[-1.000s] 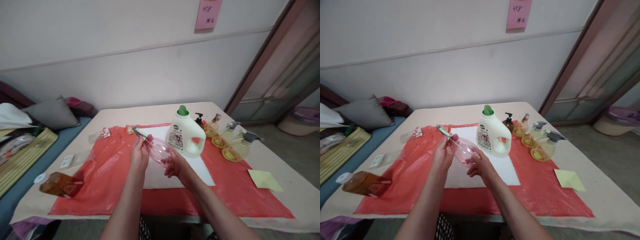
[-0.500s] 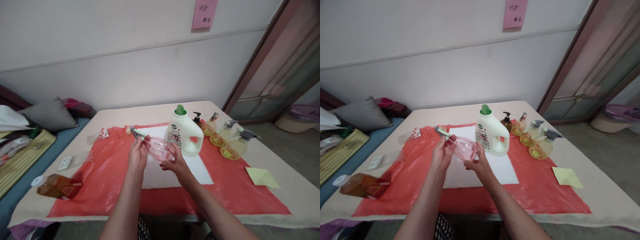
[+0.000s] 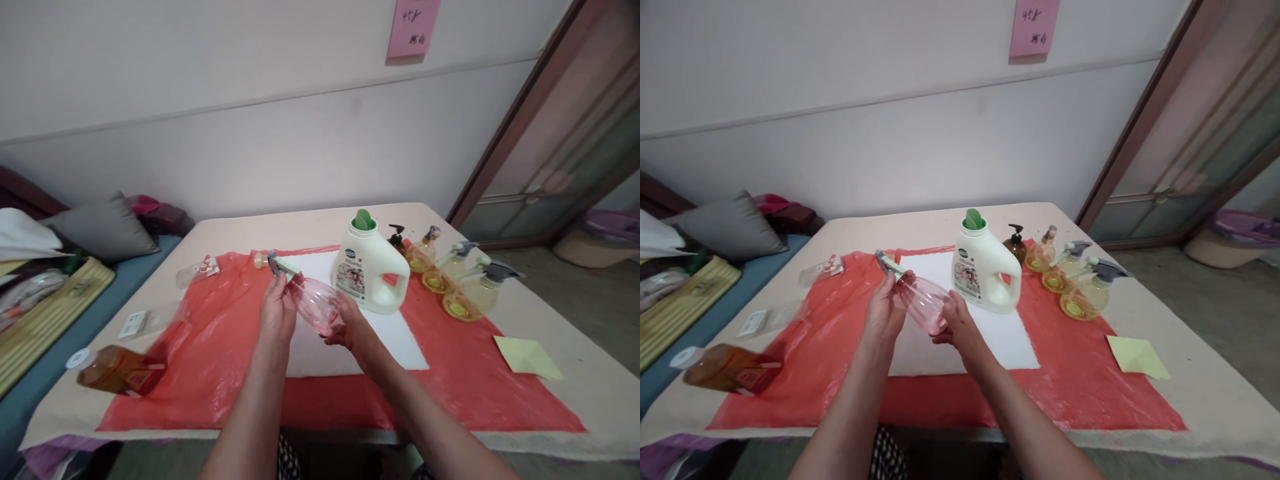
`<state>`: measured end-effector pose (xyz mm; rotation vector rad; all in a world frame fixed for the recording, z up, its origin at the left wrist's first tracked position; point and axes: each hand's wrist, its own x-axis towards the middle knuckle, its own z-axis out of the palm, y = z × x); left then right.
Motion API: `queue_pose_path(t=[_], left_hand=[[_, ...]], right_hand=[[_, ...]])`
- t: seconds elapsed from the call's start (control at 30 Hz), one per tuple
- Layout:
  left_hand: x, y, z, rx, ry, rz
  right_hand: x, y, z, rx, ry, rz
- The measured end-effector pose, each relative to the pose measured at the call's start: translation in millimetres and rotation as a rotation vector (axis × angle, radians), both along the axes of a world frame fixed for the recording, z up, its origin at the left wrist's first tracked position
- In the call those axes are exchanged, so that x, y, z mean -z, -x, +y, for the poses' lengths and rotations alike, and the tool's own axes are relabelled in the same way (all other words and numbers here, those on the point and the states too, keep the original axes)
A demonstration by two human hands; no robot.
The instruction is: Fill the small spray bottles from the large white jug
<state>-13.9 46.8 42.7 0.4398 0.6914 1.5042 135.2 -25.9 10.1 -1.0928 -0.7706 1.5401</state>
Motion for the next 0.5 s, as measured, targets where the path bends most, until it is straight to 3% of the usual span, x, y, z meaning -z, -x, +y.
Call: queue_pose_path(t=[0.13,0.5], left_hand=[[0.0,1,1,-0.026,0.001,-0.024],[-7.7,-1,-2,-0.028,0.049,-0.019]], right_hand=[[-2.8,0,-2,0.035,-0.098,-0.153],[-12.5,-8,-4,-0.018,-0.001,-0.12]])
